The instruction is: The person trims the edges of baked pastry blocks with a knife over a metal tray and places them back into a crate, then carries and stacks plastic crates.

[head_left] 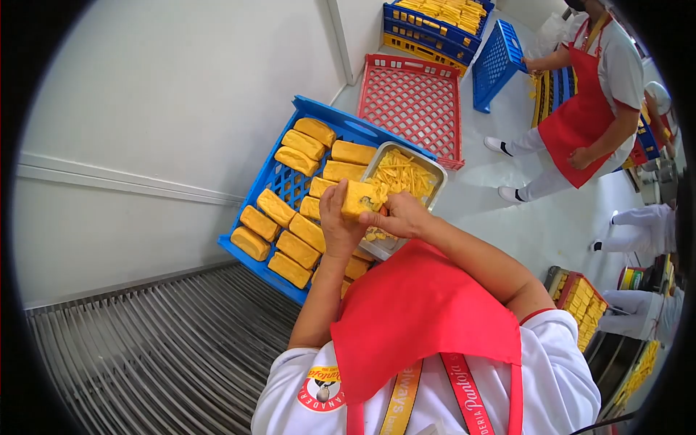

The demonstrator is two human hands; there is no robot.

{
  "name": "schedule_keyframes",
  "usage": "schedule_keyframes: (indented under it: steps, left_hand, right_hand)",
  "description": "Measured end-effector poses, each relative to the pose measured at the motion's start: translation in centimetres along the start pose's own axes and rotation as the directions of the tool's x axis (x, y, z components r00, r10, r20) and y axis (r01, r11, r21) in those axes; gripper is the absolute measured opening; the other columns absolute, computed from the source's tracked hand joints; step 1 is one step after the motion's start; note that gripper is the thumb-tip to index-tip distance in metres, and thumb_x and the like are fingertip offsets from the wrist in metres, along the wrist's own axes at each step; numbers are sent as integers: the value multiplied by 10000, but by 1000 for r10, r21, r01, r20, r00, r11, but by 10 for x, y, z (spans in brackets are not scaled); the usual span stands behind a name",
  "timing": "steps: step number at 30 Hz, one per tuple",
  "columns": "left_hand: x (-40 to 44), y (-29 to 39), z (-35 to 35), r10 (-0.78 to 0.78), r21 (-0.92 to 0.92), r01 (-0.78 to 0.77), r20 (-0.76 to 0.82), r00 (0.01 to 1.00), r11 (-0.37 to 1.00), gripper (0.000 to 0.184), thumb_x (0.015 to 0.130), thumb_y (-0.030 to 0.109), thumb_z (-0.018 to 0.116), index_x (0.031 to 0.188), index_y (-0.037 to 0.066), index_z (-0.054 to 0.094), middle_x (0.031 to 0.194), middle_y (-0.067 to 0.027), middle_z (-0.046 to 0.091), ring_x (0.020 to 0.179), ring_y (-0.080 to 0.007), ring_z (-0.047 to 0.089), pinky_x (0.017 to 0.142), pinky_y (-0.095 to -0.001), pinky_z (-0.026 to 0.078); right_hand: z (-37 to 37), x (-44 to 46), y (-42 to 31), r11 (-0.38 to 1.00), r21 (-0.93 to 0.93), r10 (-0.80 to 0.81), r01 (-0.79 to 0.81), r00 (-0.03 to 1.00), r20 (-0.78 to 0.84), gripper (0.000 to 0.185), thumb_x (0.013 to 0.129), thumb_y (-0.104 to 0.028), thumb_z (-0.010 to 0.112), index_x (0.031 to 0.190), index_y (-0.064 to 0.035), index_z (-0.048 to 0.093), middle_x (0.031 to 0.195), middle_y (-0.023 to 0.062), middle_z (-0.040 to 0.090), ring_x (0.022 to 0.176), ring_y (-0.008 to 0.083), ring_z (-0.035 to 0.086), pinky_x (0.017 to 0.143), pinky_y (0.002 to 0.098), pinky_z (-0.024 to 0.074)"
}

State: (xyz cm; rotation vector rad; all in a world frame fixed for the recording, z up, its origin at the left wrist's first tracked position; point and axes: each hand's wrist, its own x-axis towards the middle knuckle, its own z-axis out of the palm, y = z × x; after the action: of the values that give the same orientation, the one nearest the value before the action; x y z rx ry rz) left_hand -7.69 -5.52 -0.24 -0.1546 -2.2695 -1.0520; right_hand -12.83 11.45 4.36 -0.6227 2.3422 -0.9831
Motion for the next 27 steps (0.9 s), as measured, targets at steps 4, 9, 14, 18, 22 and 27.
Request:
schedule_keyframes:
  steps: [4, 9, 14, 18, 22, 27]
  left_hand:
    - [4, 7, -7, 34, 6, -34, 42, 999, 999, 854, 601, 138, 852, 1352, 41, 457, 1128, -156, 536, 1042, -324, 543, 903, -393, 459]
    - [-2, -6, -17, -618, -481, 803, 525, 585, 351, 614, 787, 185, 765, 1322, 96, 477, 1208, -104, 572, 1101, -253, 547, 922, -438, 450]
    - [-5, -18, -31, -481, -394, 784, 865, 140, -480, 419, 918, 413, 574, 1255, 168, 535, 1166, -41, 617, 1051, -193, 579, 801, -371, 493]
    - [-4, -33, -26, -385, -383, 776, 902, 196, -501, 388, 892, 468, 575, 1151, 180, 591, 1055, -16, 649, 932, -174, 606, 753, -337, 491]
    - [2, -36, -21, -355, -337, 770, 922, 155, -541, 375, 874, 462, 600, 1109, 170, 603, 987, 0, 661, 855, -146, 627, 719, -314, 508]
    - [9, -4, -4, -612, -544, 704, 766, 195, -457, 354, 877, 447, 616, 1072, 152, 621, 942, -7, 668, 827, -181, 637, 683, -308, 526]
  right_hand:
    - [1, 0, 3, 894, 388, 156, -222, 968, 195, 835, 788, -793, 465, 653, 9, 655, 512, 131, 545, 407, 237, 544, 430, 368, 442]
    - [-4, 4, 31, 915, 246, 293, -319, 946, 137, 729, 833, -700, 485, 771, 1, 675, 682, 199, 631, 596, 301, 636, 559, 414, 495]
    - [8, 3, 59, 966, -110, 233, -235, 972, -37, 609, 863, -600, 494, 823, -16, 663, 805, 243, 660, 859, 364, 658, 718, 470, 506]
    - [-6, -13, 31, 903, -372, 162, -214, 973, -166, 553, 905, -548, 462, 840, -30, 643, 802, 235, 659, 821, 386, 653, 703, 488, 503]
    - [-19, -16, 20, 945, -319, 2, -67, 980, -200, 531, 942, -495, 429, 827, -17, 631, 774, 233, 653, 751, 408, 642, 682, 506, 496]
    - [-9, -10, 18, 978, -204, 19, -51, 988, -156, 552, 947, -494, 421, 824, 3, 628, 745, 252, 639, 728, 434, 622, 670, 518, 486]
